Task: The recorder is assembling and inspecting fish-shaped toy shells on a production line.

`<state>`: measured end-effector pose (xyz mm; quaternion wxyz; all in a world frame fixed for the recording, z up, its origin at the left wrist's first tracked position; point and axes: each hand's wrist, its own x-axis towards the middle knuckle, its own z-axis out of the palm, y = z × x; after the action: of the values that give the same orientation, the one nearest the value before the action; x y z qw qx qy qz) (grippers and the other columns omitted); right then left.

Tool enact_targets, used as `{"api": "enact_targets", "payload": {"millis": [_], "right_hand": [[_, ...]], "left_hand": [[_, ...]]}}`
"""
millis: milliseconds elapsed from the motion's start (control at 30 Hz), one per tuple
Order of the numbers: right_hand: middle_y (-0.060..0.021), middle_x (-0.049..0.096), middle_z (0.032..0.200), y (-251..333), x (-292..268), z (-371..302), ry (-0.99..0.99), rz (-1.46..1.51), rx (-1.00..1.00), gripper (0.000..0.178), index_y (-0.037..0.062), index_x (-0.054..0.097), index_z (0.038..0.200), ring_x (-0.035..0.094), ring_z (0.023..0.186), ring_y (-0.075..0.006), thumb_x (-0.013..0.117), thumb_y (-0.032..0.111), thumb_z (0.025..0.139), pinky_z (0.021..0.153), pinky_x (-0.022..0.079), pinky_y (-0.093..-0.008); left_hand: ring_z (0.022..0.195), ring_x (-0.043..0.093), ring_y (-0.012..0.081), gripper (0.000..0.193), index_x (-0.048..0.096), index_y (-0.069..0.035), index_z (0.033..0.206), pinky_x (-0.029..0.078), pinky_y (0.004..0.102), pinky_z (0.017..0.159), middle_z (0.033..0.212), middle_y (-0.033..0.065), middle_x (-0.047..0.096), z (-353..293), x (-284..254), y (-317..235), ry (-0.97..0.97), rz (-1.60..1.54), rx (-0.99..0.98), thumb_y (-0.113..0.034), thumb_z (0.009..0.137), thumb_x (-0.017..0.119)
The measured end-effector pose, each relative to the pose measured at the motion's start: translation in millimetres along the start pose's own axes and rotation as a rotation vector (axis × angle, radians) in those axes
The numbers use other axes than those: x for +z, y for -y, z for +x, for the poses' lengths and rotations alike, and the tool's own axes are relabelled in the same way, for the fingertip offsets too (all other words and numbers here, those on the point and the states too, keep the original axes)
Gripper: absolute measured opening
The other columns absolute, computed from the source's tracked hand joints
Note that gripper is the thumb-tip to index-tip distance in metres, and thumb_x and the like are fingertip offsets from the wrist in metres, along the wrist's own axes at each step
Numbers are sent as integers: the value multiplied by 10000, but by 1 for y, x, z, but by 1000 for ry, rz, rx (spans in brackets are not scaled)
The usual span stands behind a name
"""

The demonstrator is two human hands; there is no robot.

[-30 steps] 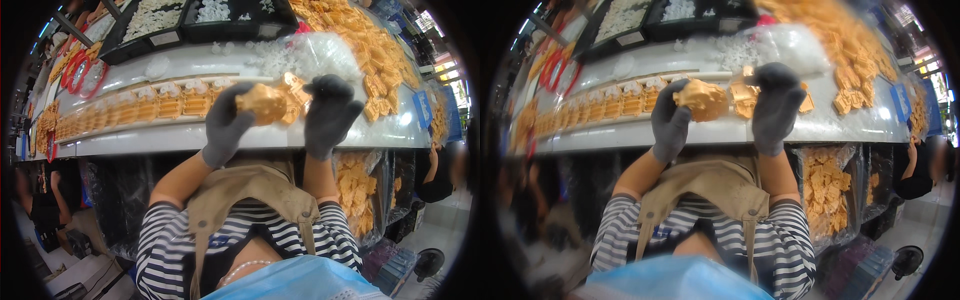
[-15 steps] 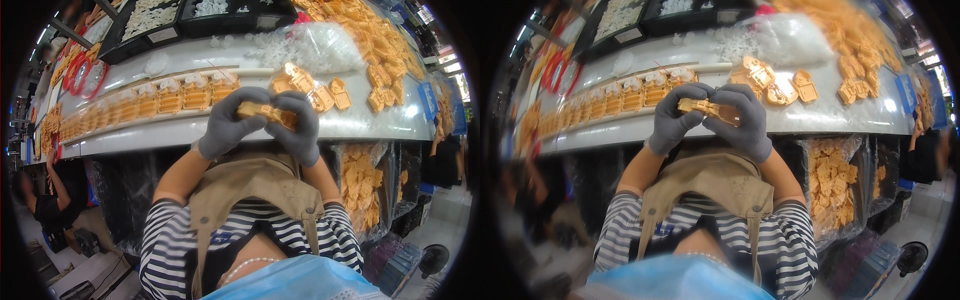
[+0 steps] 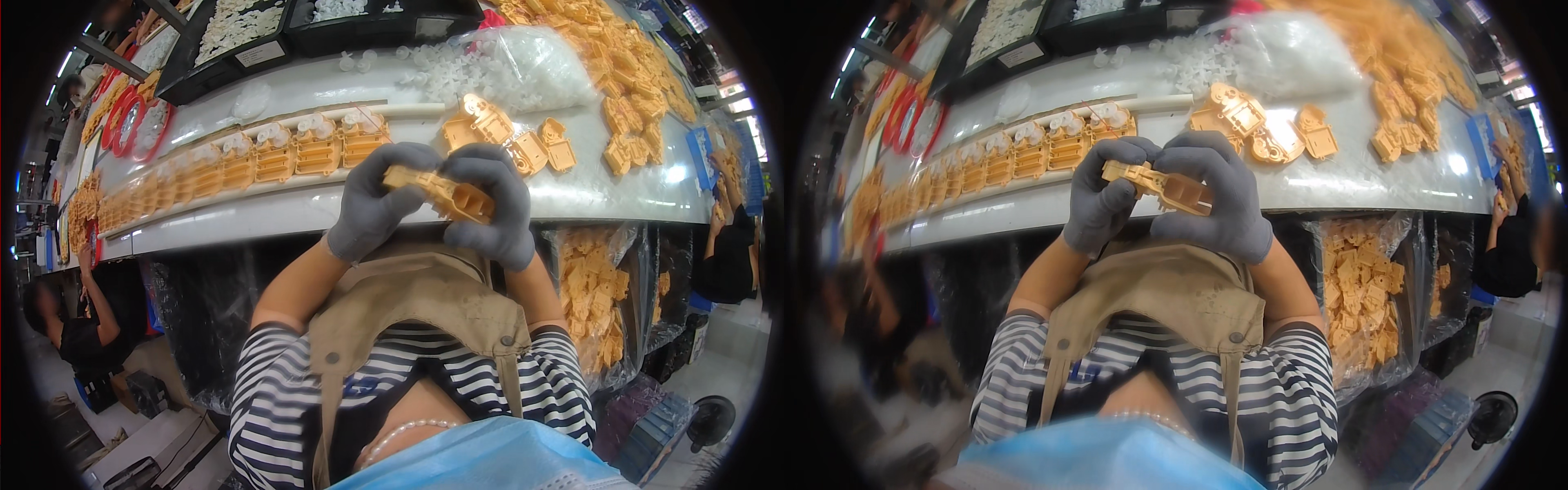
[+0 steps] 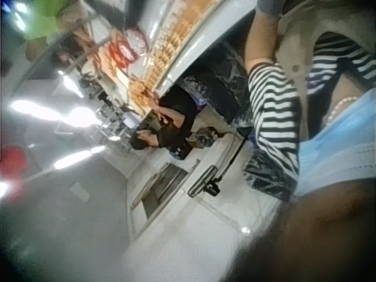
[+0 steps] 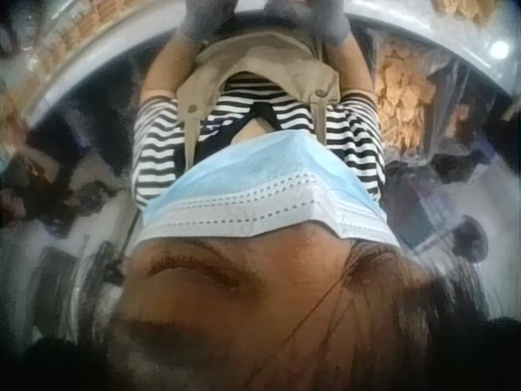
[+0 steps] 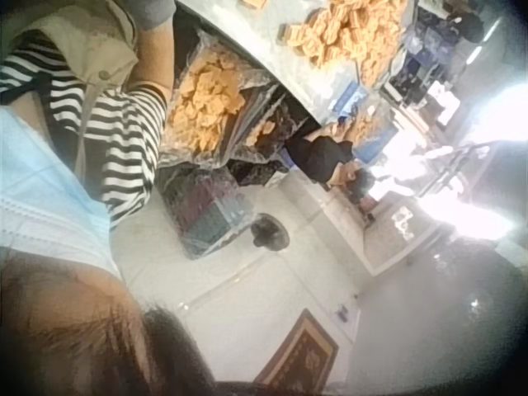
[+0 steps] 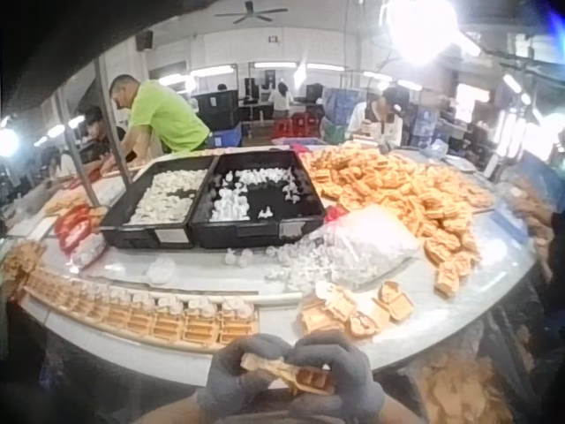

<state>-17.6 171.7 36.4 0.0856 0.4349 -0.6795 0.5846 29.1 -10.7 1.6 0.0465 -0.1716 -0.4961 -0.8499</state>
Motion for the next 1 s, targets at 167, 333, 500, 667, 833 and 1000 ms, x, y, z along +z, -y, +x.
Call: {"api": "enact_targets", "payload": {"millis": [167,333,500,667,833,1000], "right_hand": [[-115,585,948,3,-2,0,71,-72,-23,715,56,588,1098,587,875,-282,861,360,512,746,481,-350],[-122,590,915,5,-9,7,182,-81,-100,699,56,586,1108,593,835,-279,850,378,546,715,480,-356],[-124,590,892,12,0,4,102,-53,-40,578,49,587,1089,598,763,-269,819,302,624,668,483,-353],[-108,590,872,11,2,3,136,-199,-34,453,3,560,1088,588,755,-222,727,103,678,662,476,-304],[-111,591,854,-1,7,0,37,-179,-56,459,44,597,1050,602,729,-260,793,198,665,641,490,-325],[-119,591,932,-2,0,0,38,-159,57,547,44,575,1090,608,813,-258,816,224,633,688,495,-329]], "left_hand": [[1009,533,142,316,556,-48,1085,447,278,875,1114,68,544,-2,3,-7,37,30,23,-167,824,689],[991,531,142,327,556,-50,1071,441,281,874,1101,68,537,-5,4,-10,5,-113,-50,-147,797,708],[956,533,132,274,575,-45,1004,440,269,852,1041,61,550,-1,5,-20,93,98,-24,-75,766,708],[937,537,132,254,582,-45,985,441,266,842,1017,60,560,-11,14,-15,-61,104,-12,-28,758,694],[934,541,139,263,579,-41,994,448,267,829,1027,72,558,-7,13,-15,-35,217,72,-10,761,695],[951,545,154,292,563,-25,1034,448,276,842,1043,89,559,-2,7,-12,33,479,259,-61,782,707]]}}
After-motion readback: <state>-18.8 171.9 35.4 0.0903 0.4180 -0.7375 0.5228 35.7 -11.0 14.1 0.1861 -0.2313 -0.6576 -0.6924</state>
